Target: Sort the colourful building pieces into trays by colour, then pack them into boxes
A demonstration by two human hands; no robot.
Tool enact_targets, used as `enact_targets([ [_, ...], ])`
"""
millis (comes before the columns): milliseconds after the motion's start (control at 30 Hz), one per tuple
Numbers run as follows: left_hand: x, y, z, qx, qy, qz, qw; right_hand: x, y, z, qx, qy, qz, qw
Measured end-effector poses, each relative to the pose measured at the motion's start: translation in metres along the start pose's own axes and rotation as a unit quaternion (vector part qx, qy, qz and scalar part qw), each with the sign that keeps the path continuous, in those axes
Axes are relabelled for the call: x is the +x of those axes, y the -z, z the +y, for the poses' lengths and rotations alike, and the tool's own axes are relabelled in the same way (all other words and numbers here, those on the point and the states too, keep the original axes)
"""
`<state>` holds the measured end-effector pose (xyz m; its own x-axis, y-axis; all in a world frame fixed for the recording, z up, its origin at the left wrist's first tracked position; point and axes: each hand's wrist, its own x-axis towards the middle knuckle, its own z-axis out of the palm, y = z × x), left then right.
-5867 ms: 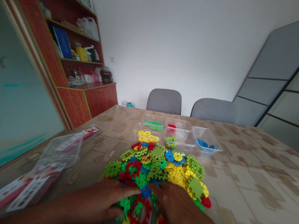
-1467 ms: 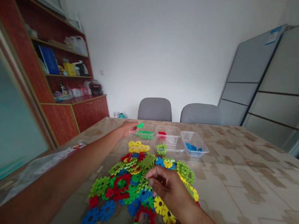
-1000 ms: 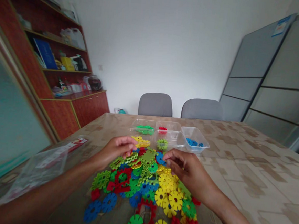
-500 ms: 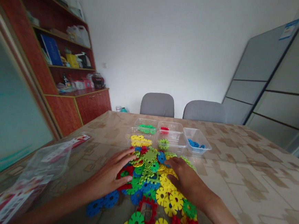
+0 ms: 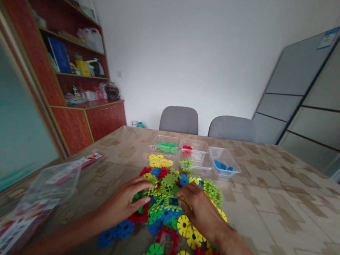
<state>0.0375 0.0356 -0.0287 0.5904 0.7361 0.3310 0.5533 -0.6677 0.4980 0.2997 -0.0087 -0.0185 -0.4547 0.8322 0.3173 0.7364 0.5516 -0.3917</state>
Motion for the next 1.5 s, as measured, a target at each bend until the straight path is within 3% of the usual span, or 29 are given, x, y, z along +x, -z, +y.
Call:
enact_targets([
  [133,0.003,-0.001,-0.008,0.031,0.016,0.042,0.999,0.008,0.003,0.002,-0.001,-0.003,0.024,1.0],
  [467,-0.002,-0.011,-0.015,0.052,0.04,-0.005,0.998,0.043,-0.027,0.016,-0.101,0.023,-0.026,0.994],
  [700,0.001,-0.006,-0.009,0.08,0.046,0.015,0.996,0.033,-0.018,0.005,-0.106,0.03,0.013,0.994],
  [833,0.003,0.0,-0.007,0.034,0.076,0.045,0.995,0.023,-0.006,0.012,-0.056,-0.03,0.083,0.995],
  [967,0.005,0.005,-0.001,-0.114,0.116,0.085,0.983,0.022,-0.006,0.023,0.063,-0.086,0.144,0.984],
  [1067,0.005,0.001,0.004,-0.223,0.138,0.027,0.965,0.026,-0.017,0.023,0.11,-0.086,0.11,0.984],
  [1133,0.004,-0.006,0.004,-0.231,0.139,-0.004,0.963,0.028,-0.025,0.02,0.098,-0.077,0.089,0.988],
  [1333,0.002,-0.019,-0.003,-0.094,0.067,0.031,0.993,0.026,-0.029,0.009,0.045,-0.087,0.053,0.994],
  [1500,-0.002,-0.016,0.001,-0.057,0.054,0.008,0.997,0.022,-0.026,-0.001,-0.002,-0.109,0.005,0.994],
])
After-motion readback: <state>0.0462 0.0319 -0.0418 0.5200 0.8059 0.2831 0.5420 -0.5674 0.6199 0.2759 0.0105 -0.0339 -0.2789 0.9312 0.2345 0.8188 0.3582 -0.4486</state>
